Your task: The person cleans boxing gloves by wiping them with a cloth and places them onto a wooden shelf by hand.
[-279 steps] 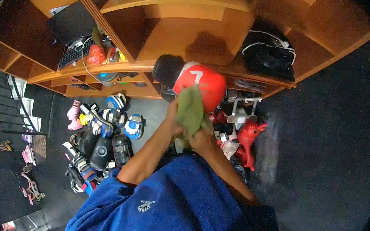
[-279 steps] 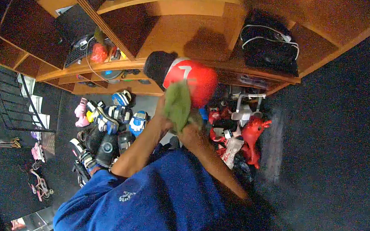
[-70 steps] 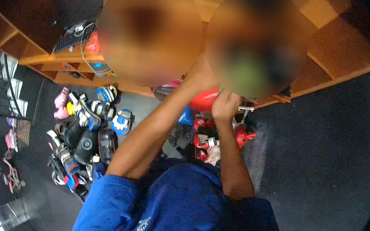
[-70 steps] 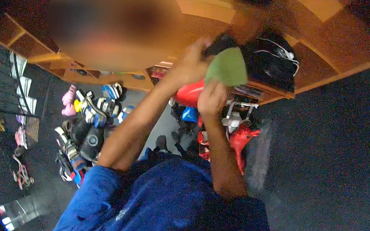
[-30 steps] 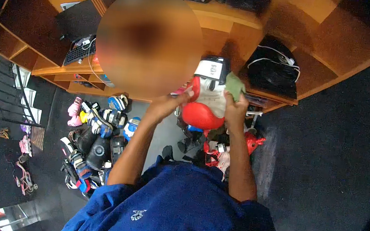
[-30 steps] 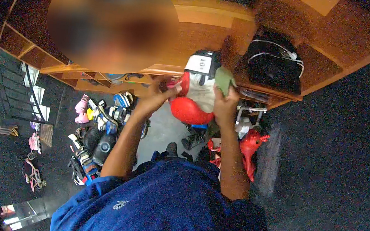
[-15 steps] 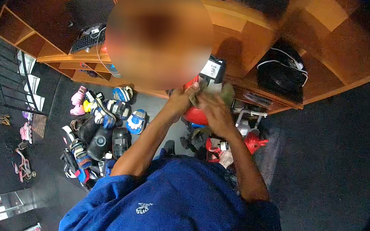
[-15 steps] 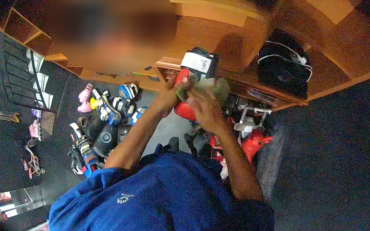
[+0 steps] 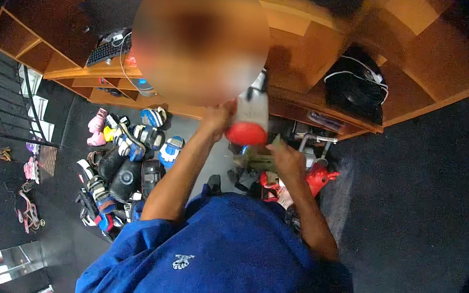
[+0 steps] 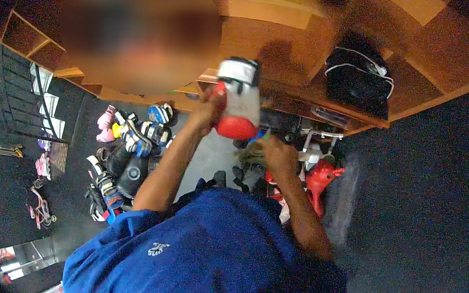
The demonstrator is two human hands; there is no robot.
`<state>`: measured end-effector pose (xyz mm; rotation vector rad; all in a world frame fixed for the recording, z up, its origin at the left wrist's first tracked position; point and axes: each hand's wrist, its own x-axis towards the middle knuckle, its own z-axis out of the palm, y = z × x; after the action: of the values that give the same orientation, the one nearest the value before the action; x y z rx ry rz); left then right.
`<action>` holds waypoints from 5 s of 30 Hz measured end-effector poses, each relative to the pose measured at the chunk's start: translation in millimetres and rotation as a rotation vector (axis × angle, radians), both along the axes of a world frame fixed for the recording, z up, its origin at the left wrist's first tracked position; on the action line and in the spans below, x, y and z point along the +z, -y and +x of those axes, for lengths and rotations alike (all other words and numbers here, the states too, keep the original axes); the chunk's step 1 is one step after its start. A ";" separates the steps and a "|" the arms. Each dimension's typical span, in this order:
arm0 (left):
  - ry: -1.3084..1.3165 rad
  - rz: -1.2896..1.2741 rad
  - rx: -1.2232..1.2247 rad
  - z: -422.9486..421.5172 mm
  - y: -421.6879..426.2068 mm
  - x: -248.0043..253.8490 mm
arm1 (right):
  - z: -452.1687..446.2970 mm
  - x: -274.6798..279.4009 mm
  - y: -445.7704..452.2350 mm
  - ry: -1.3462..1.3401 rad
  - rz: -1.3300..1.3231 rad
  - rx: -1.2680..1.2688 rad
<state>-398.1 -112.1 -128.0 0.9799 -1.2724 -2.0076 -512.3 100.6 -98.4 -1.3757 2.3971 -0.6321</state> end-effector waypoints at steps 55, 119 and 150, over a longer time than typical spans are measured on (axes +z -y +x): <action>-0.234 -0.180 -0.549 10.4 -48.4 92.1 | -20.2 45.7 -24.7 0.697 -0.261 0.043; -0.269 -0.069 -0.516 -76.5 -90.7 156.1 | -75.7 24.5 -114.0 1.307 -1.324 -0.575; 1.387 0.401 0.026 440.4 -252.8 -278.0 | -413.0 206.1 112.4 0.816 -0.694 -0.226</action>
<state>42.3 140.7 -406.0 2.8084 -1.3677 -1.4393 -925.3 -11.7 107.7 -0.7661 1.7039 -1.7932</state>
